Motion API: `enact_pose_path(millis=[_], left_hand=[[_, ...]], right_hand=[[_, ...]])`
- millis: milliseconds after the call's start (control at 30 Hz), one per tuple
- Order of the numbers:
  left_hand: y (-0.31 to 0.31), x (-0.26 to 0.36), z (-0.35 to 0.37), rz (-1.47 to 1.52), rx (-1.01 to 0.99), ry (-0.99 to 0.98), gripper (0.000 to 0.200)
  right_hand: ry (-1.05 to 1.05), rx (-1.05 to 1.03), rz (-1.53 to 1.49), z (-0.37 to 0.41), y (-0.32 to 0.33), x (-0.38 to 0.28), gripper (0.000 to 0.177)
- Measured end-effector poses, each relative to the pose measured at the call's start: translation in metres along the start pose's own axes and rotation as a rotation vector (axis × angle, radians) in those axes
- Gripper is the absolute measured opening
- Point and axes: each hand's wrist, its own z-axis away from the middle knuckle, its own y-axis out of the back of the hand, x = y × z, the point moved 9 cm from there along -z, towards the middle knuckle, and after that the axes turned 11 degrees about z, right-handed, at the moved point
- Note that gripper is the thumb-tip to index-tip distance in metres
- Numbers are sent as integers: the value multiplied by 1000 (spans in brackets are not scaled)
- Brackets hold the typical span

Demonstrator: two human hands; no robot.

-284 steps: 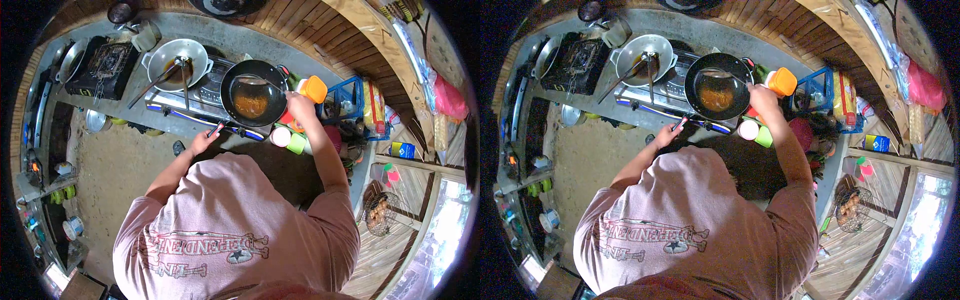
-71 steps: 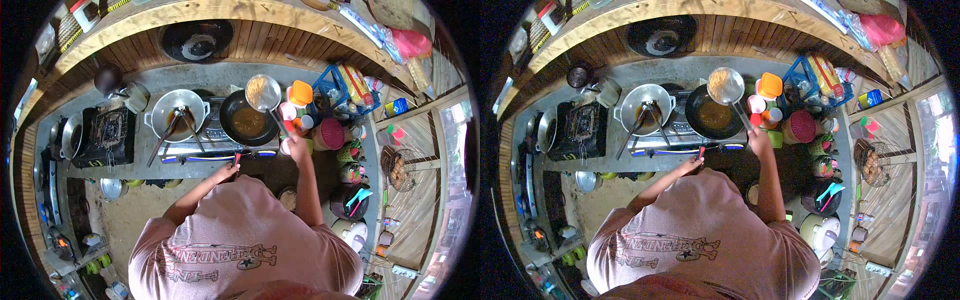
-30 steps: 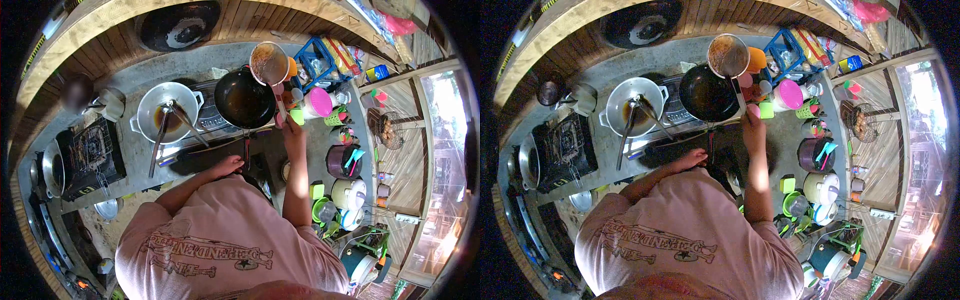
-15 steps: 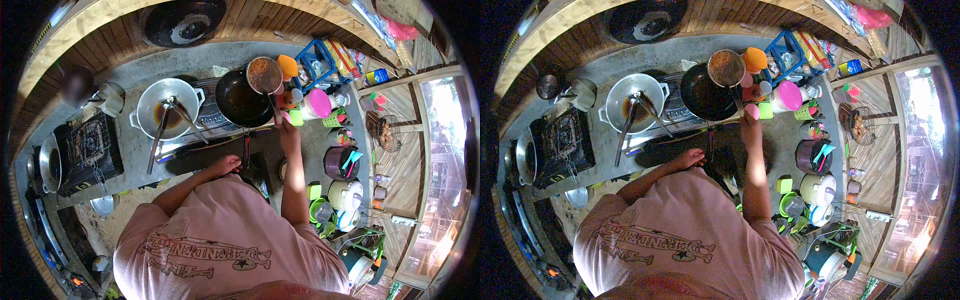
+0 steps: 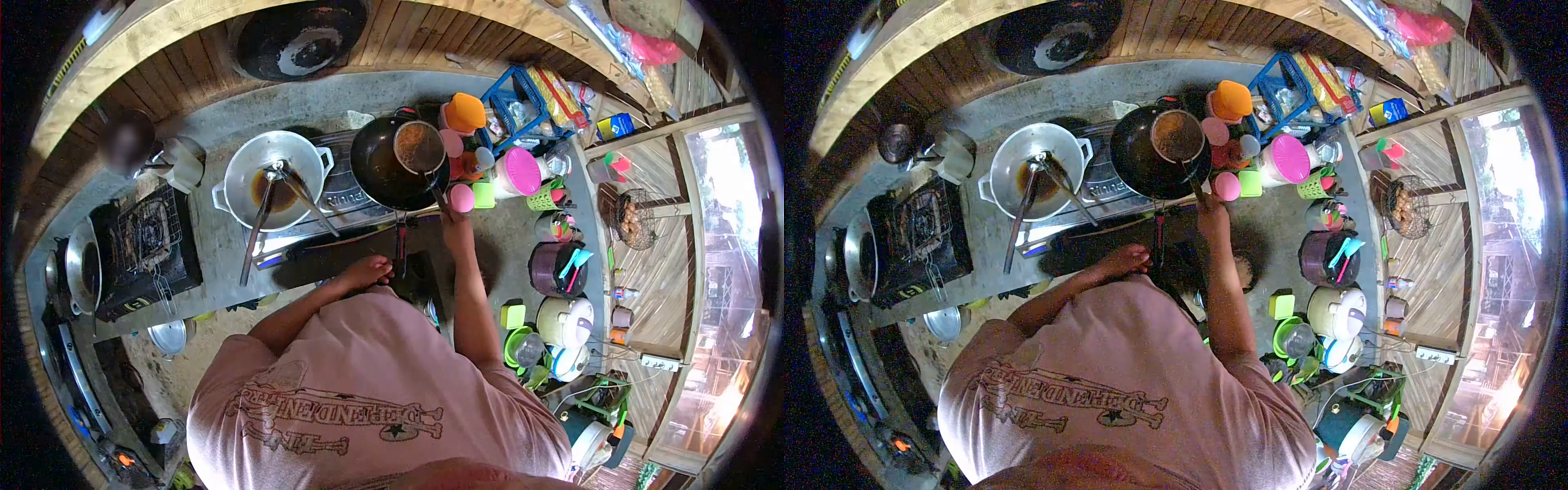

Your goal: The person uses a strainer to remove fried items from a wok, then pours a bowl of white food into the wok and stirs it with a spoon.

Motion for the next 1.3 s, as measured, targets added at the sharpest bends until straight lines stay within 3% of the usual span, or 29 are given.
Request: enact_pose_path(millis=[233,333,400,600,733,800,933,1000,1133,1233,1300], left_hand=[[2,-3,4,47,44,16,38],[4,4,17,56,110,114,38],[1,17,22,90,104,26,37],[-7,33,25,170,176,75,40],[0,8,9,71,210,63,39],[2,13,5,-1,273,-60,40],[-5,10,0,-99,203,33,43],[-4,8,1,-5,258,-42,44],[-13,36,12,-102,371,20,44],[-1,-1,-3,-168,326,86,47],[18,-28,-12,-359,437,-23,47]], right_hand=[[-19,-1,-18,3,-15,14,27],[-23,-3,-104,2,-17,13,27],[-38,-43,-90,2,-16,12,30],[26,-35,-111,-2,-29,27,35],[53,-1,-57,-3,-26,32,37],[52,11,-62,-4,-24,35,37],[-35,-90,-51,-7,-27,44,37],[-58,-108,-94,-5,-25,47,37],[-48,-115,-77,-7,-19,48,37],[-71,-127,-90,-4,-17,48,37],[-85,-115,-85,-3,-15,51,38]])
